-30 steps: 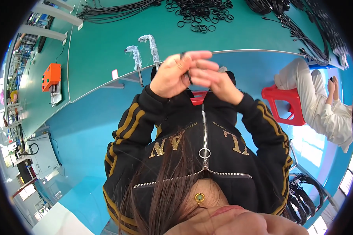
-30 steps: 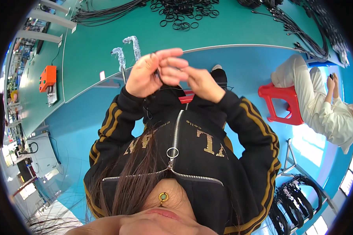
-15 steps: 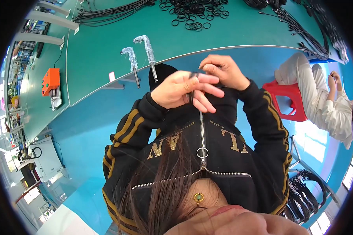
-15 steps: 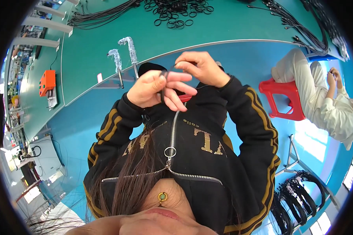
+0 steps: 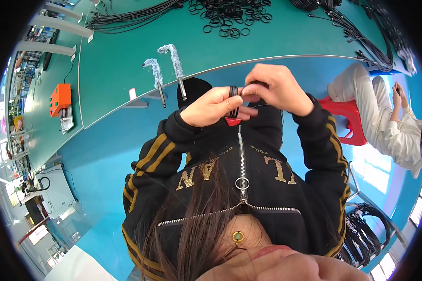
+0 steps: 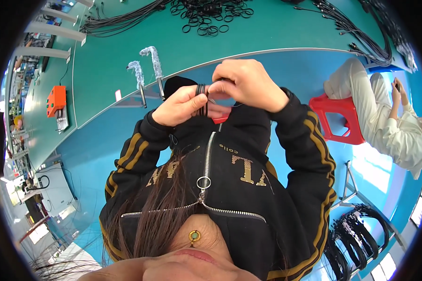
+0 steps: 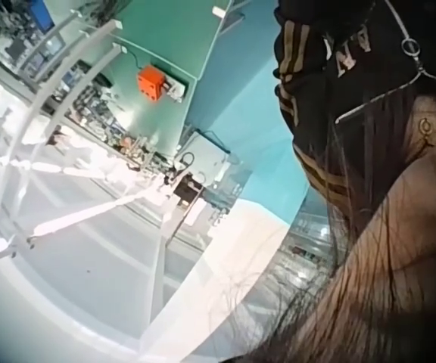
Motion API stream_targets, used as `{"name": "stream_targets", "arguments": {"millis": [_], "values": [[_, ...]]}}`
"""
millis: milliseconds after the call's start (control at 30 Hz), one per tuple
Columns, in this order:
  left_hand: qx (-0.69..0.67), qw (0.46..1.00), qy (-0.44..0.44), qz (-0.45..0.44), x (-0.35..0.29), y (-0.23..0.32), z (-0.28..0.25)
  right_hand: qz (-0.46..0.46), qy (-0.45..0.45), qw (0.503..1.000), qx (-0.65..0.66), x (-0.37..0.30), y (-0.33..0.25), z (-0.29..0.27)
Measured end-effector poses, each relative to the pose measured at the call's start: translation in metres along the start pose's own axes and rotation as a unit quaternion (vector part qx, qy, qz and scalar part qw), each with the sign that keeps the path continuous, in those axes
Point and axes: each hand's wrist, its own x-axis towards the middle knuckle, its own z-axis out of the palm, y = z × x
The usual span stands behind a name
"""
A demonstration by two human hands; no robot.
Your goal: The person winds a cable into a coil, secures it with a rubber band, and places it on a pile. They then empty a bag of rubber bands onto the table and repeat the process of coiling and securing another cable.
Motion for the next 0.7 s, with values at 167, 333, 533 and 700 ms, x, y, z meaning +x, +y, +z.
{"name": "stream_targets", "arguments": {"millis": [167,333,533,700], "values": [[-0.099,0.984,-0.099,-0.108,0.0,0.013,-0.014,0.057,0.059,0.977,0.198,-0.013,0.031,0.043],[-0.225,0.968,-0.077,0.079,0.001,0.023,-0.022,0.191,0.045,0.957,0.213,-0.044,0.015,0.067],[-0.146,0.959,0.123,0.212,0.01,0.035,-0.016,0.231,-0.124,0.956,0.13,-0.061,-0.019,0.047],[0.009,0.965,0.17,0.2,0.01,0.013,-0.025,0.034,-0.06,0.998,0.001,-0.046,-0.037,0.014]]}}
